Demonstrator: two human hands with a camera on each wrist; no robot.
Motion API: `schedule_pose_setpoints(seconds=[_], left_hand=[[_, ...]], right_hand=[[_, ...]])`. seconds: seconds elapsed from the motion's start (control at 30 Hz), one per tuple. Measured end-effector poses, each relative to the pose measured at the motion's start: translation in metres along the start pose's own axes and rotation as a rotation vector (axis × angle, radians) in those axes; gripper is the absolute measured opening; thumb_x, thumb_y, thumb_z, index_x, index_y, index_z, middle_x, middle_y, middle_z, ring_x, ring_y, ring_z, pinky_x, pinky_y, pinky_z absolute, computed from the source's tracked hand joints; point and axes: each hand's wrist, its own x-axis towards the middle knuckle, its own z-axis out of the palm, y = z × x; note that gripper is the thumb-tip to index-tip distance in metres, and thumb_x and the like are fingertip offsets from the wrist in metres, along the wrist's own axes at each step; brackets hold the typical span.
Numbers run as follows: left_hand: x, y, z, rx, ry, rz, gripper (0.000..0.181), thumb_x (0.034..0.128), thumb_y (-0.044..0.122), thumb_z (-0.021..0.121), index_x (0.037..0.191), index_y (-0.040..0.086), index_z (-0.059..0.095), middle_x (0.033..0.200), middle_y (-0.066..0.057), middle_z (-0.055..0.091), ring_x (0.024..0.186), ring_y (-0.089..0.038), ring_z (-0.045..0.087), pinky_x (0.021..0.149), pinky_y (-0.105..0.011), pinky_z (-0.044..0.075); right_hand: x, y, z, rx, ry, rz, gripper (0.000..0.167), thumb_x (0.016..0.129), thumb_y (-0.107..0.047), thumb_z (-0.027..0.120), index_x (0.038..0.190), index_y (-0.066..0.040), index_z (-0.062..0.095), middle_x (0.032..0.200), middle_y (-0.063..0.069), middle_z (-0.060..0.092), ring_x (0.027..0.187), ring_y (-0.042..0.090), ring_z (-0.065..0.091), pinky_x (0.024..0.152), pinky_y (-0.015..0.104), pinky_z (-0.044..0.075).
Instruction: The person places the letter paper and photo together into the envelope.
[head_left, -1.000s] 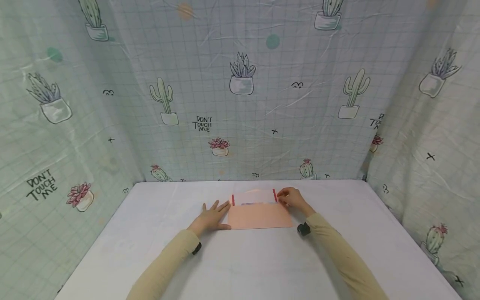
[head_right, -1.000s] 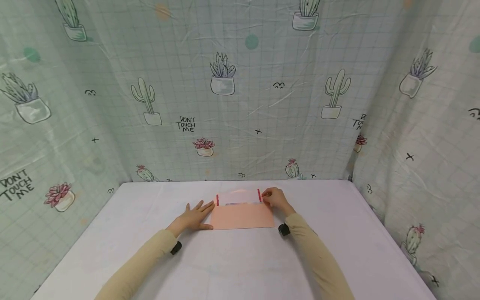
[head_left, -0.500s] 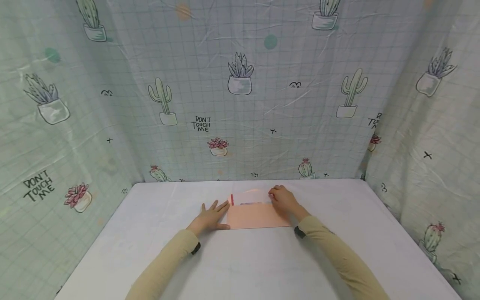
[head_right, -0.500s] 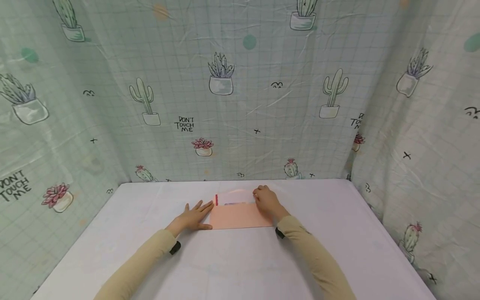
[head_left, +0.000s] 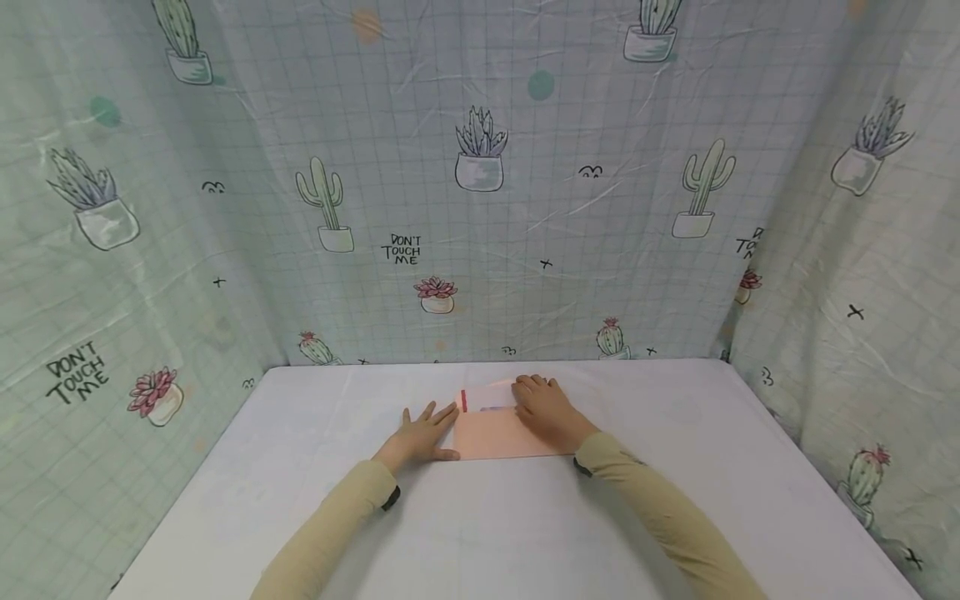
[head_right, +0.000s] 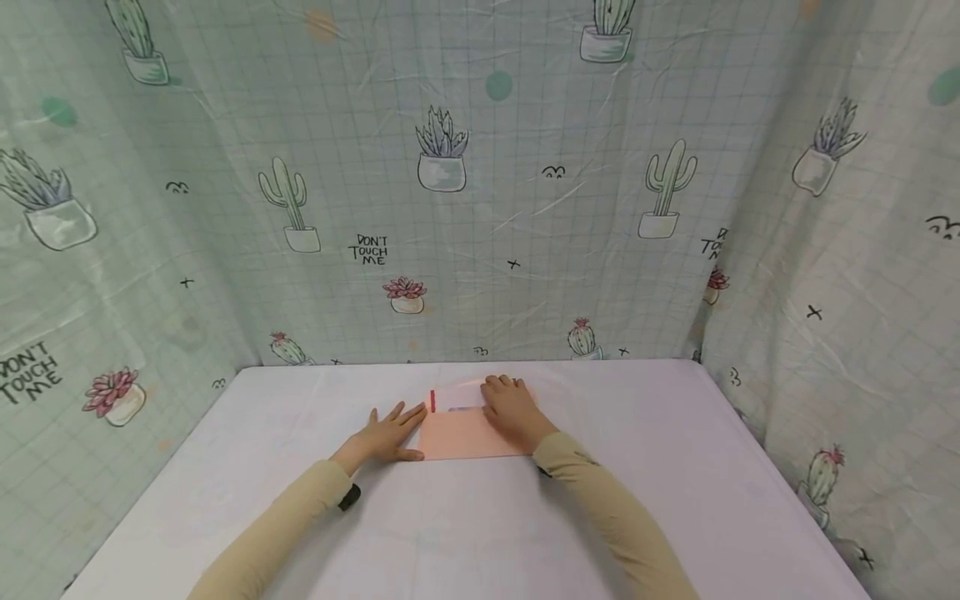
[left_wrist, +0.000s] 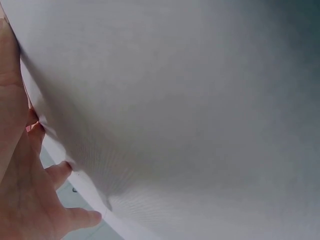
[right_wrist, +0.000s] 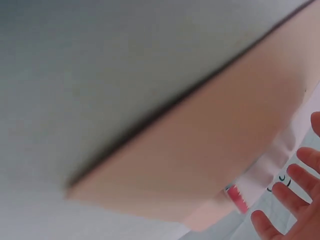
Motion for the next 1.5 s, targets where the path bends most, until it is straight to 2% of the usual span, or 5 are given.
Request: schedule_pose_setpoints(seconds=[0.23, 0.47, 0.67, 1.1, 1.5], left_hand=[[0.0, 0.002, 0.001, -0.015, 0.0, 0.001, 0.083, 0.0793, 0.059, 0.05, 0.143, 0.014, 0.02, 0.151, 0.0, 0.017, 0.137, -0.037, 0.014, 0.097, -0.071, 0.013], [0.001, 0.001, 0.001, 0.023, -0.003, -0.007, 0.085, 0.0783, 0.061, 0.049, 0.143, 0.015, 0.021, 0.151, 0.0, 0.017, 0.137, -0.037, 0.015, 0.096, -0.071, 0.015], [0.002, 0.0, 0.002, 0.022, -0.01, -0.02, 0.085, 0.0778, 0.061, 0.05, 0.143, 0.016, 0.021, 0.151, 0.001, 0.016, 0.137, -0.036, 0.014, 0.097, -0.071, 0.014], [0.003, 0.0, 0.002, 0.022, -0.009, -0.036, 0.084, 0.0774, 0.061, 0.05, 0.143, 0.017, 0.021, 0.151, 0.002, 0.017, 0.137, -0.035, 0.015, 0.097, -0.07, 0.015], [0.002, 0.001, 0.0, 0.022, -0.003, -0.031, 0.084, 0.0782, 0.061, 0.049, 0.143, 0.016, 0.021, 0.151, 0.001, 0.017, 0.137, -0.036, 0.015, 0.097, -0.07, 0.015]], right_hand=[[0.004, -0.009, 0.004, 0.033, -0.082, 0.045, 0.048, 0.094, -0.035, 0.038, 0.135, -0.011, 0.038, 0.137, 0.006, 0.041, 0.127, 0.024, 0.036, 0.101, 0.055, 0.028], [0.013, -0.016, 0.003, 0.021, -0.104, 0.077, 0.048, 0.094, -0.036, 0.04, 0.134, -0.01, 0.038, 0.132, 0.007, 0.044, 0.122, 0.025, 0.04, 0.096, 0.05, 0.033], [0.018, -0.021, 0.0, 0.021, -0.139, 0.098, 0.046, 0.093, -0.036, 0.041, 0.131, -0.009, 0.041, 0.13, 0.008, 0.045, 0.118, 0.026, 0.041, 0.094, 0.05, 0.034], [0.019, -0.021, 0.002, 0.02, -0.137, 0.087, 0.042, 0.094, -0.036, 0.039, 0.13, -0.014, 0.044, 0.126, 0.005, 0.047, 0.114, 0.025, 0.041, 0.091, 0.05, 0.034], [0.012, -0.023, 0.005, 0.022, -0.054, 0.061, 0.037, 0.092, -0.037, 0.045, 0.123, -0.016, 0.051, 0.109, 0.006, 0.05, 0.1, 0.025, 0.045, 0.082, 0.051, 0.037]])
